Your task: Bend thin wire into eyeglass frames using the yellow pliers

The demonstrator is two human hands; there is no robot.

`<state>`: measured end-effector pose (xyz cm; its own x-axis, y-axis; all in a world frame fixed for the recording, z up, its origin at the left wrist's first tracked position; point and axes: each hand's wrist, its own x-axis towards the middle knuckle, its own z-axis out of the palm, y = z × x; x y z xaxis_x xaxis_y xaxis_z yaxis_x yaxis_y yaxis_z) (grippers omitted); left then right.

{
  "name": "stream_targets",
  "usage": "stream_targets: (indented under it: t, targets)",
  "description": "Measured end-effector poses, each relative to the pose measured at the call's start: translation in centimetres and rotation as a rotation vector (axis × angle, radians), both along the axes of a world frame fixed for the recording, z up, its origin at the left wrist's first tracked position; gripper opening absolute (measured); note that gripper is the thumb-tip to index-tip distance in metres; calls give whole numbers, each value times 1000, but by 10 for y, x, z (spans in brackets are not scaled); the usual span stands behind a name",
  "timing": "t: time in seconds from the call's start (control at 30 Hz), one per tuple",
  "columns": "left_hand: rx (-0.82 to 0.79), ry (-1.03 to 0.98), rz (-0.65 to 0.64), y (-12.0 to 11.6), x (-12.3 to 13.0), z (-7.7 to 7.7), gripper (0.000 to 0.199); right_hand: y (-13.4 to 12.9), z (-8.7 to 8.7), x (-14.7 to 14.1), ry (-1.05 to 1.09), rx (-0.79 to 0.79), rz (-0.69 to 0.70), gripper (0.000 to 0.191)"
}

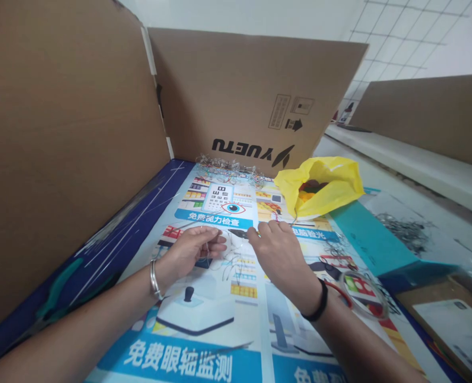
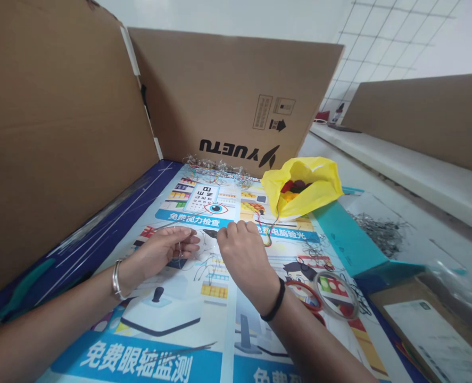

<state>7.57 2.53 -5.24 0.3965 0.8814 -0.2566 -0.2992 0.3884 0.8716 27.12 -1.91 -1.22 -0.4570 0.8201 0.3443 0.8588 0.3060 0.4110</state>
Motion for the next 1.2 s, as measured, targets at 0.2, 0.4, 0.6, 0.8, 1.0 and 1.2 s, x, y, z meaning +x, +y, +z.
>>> stream_targets:
  t: [0.2, 0.4, 0.6, 0.8, 1.0, 1.2]
  targets:
    - [27, 32, -48, 1, 1, -3, 21, 0, 1, 0, -1, 3, -10, 8]
    - [43, 25, -40, 3, 0, -3, 17, 0, 3, 1, 14, 7, -4, 9]
    - [34, -58, -94, 4, -3, -2, 14, 6, 7, 9, 186, -159, -39, 11]
    - [9, -97, -90, 4, -4, 0, 18, 17, 3, 22, 493, -338, -9, 23]
    - [24, -83, -96, 4, -4, -1, 21, 25, -6, 30, 597, -415, 54, 26]
    - [30, -70, -95, 3, -3, -1, 21, 26, -8, 32, 651, -457, 93, 25]
